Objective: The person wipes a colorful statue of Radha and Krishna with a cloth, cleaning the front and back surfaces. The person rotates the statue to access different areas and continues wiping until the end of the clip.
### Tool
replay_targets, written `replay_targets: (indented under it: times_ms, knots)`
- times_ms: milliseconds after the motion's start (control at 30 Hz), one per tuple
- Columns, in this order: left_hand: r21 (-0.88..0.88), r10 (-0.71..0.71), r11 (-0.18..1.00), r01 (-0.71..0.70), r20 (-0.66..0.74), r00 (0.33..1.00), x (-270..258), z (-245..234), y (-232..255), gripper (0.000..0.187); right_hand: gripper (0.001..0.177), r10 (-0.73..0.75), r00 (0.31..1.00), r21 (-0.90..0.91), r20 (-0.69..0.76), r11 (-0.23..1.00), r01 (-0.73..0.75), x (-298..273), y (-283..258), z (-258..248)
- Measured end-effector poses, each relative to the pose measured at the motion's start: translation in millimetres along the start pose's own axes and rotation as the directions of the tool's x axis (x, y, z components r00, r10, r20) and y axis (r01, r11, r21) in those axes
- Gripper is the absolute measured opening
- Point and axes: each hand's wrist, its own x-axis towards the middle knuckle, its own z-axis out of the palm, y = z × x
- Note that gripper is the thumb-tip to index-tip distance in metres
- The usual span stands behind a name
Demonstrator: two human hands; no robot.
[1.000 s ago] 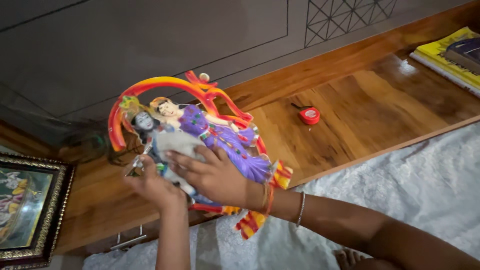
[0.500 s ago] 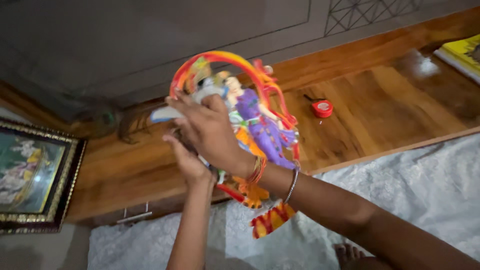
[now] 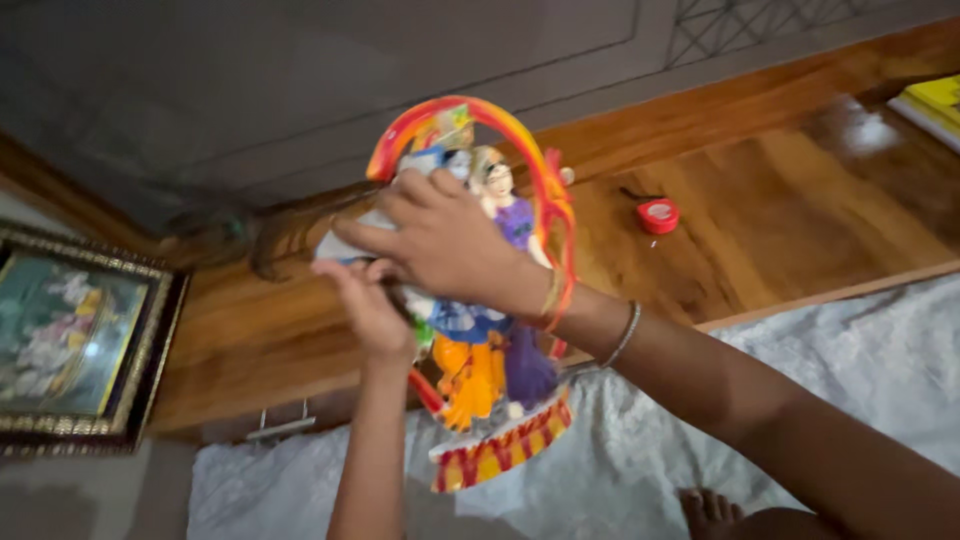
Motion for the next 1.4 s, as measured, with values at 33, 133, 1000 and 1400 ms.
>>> replay_targets:
  times_ms: [33, 133, 1000, 1400]
  knots:
    - [-0.020, -0.012, 1.000, 0.012, -0.009, 1.000, 2.4, -1.9, 1.1, 0.070, 0.051, -0.034, 0.999, 0.029, -0.018, 0.999, 0.034, 4.0, 4.3, 2.3]
    - [-0.142, -0.050, 0.989, 0.049, 0.002, 0.999, 2.8, 2.0, 2.6, 0.062, 0.036, 0.034, 0.996, 0.087, 0.079, 0.995, -0.041, 9.4, 5.6, 10.5]
    - [0.107, -0.326, 0.944, 0.312, 0.168, 0.930, -19.8, 47.6, 18.6, 0.058, 0.043, 0.304, 0.952, 0.148, -0.022, 0.943, -0.298, -19.0, -0.8, -8.9]
    - [-0.112, -0.268, 0.954, 0.278, 0.094, 0.959, -20.4, 49.1, 2.2, 0.057, 0.060, 0.352, 0.936, 0.054, 0.005, 0.934, -0.352, -40.9, -20.6, -16.0]
